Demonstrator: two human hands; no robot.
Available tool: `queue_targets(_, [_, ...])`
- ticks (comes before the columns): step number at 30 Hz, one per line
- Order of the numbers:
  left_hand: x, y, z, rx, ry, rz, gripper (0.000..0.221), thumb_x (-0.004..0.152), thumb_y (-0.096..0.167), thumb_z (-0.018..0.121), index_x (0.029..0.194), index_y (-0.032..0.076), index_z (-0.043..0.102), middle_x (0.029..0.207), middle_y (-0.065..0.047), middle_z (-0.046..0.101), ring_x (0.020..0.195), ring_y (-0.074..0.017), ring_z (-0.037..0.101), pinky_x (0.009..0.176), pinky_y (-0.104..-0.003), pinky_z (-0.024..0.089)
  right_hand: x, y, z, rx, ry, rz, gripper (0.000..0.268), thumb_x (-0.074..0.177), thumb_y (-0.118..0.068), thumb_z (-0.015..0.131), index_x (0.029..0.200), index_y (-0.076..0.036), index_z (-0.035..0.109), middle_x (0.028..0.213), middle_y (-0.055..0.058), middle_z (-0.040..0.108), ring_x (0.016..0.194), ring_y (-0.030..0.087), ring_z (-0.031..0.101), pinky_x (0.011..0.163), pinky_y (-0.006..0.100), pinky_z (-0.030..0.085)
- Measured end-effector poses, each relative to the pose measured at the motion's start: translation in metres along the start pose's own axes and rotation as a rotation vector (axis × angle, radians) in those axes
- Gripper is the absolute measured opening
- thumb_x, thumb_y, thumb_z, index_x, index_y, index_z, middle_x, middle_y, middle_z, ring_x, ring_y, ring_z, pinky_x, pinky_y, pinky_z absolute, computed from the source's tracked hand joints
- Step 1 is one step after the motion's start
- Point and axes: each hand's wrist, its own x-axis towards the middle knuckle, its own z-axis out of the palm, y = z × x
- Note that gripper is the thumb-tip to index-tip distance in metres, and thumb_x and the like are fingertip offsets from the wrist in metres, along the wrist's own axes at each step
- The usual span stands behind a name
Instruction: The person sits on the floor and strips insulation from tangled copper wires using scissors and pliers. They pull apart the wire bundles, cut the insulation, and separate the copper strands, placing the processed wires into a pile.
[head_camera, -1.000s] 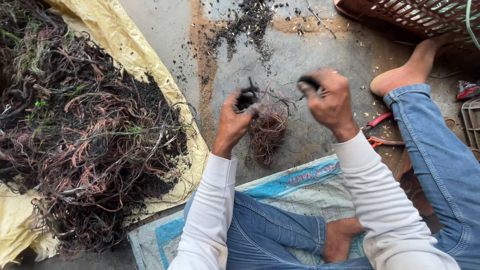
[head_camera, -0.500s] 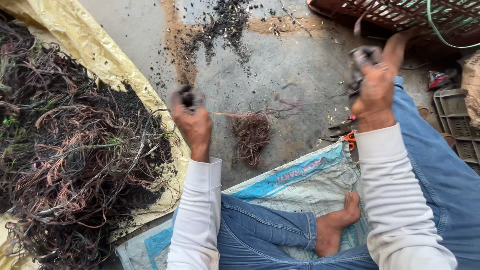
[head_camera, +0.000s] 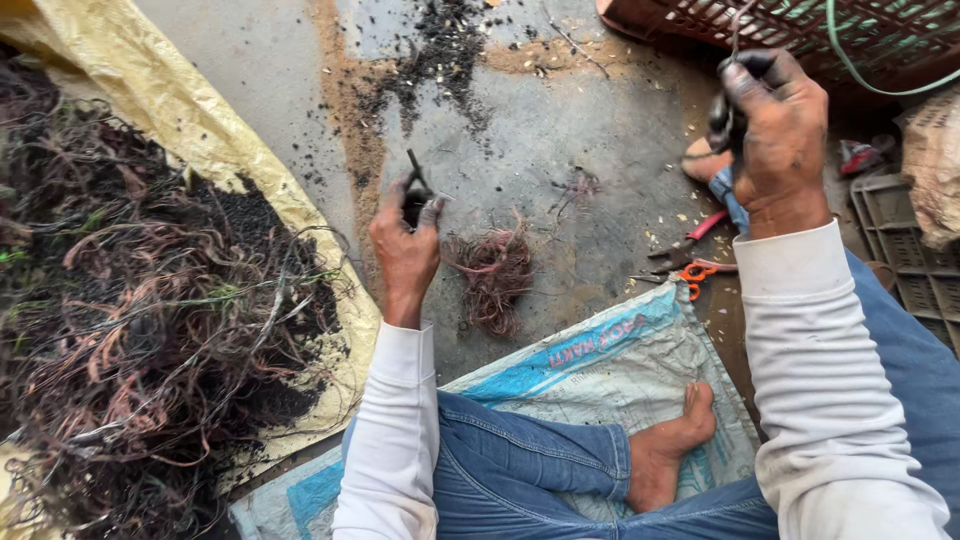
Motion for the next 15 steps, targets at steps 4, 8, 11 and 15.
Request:
queue_targets(4, [-0.002, 0.003, -0.005, -0.437, -0.136, -0.158, 0.039, 0.097, 0.013, 0.070, 0.133, -0.001, 0.064, 0.104, -0.013, 0.077, 0.089, -0.0212, 0.077, 0.078, -0.033, 0.063, -0.007, 0.001, 0.015, -0.954, -0.115, -0.203, 0.017, 0.100, -0.015, 0.073, 0.112, -0.002, 0.072, 0.087, 0.012, 0.069, 0.069, 0.024, 0.069, 0.071, 0.039, 0.056])
queue_targets(8, [0.000, 0.006, -0.002, -0.712, -0.260, -0.188, 0.041, 0.097, 0.015, 0.071, 0.134, -0.003, 0.063, 0.107, -0.016, 0.076, 0.091, -0.0234, 0.077, 0.083, -0.034, 0.063, -0.030, 0.013, 0.051, -1.411, -0.132, -0.399, 0.030, 0.089, -0.029, 0.081, 0.109, -0.008, 0.077, 0.103, 0.018, 0.073, 0.090, 0.038, 0.068, 0.074, 0.049, 0.053])
queue_targets(11, [-0.004, 0.005, -0.003, -0.716, -0.337, -0.223, 0.040, 0.097, 0.016, 0.070, 0.133, -0.001, 0.064, 0.107, -0.012, 0.077, 0.090, -0.0197, 0.075, 0.080, -0.032, 0.060, -0.045, 0.016, 0.087, -1.087, -0.248, -0.483, 0.028, 0.098, -0.027, 0.074, 0.115, -0.006, 0.075, 0.113, 0.017, 0.074, 0.102, 0.034, 0.070, 0.090, 0.045, 0.055])
queue_targets(15, [-0.012, 0.009, 0.004, -0.527, -0.394, -0.108, 0.030, 0.096, 0.011, 0.074, 0.123, -0.002, 0.071, 0.105, -0.009, 0.075, 0.094, -0.0145, 0.069, 0.085, -0.028, 0.056, -0.058, 0.017, 0.139, -0.576, -0.535, -0.206, 0.027, 0.099, -0.024, 0.071, 0.117, -0.003, 0.074, 0.110, 0.013, 0.075, 0.097, 0.020, 0.072, 0.087, 0.034, 0.055])
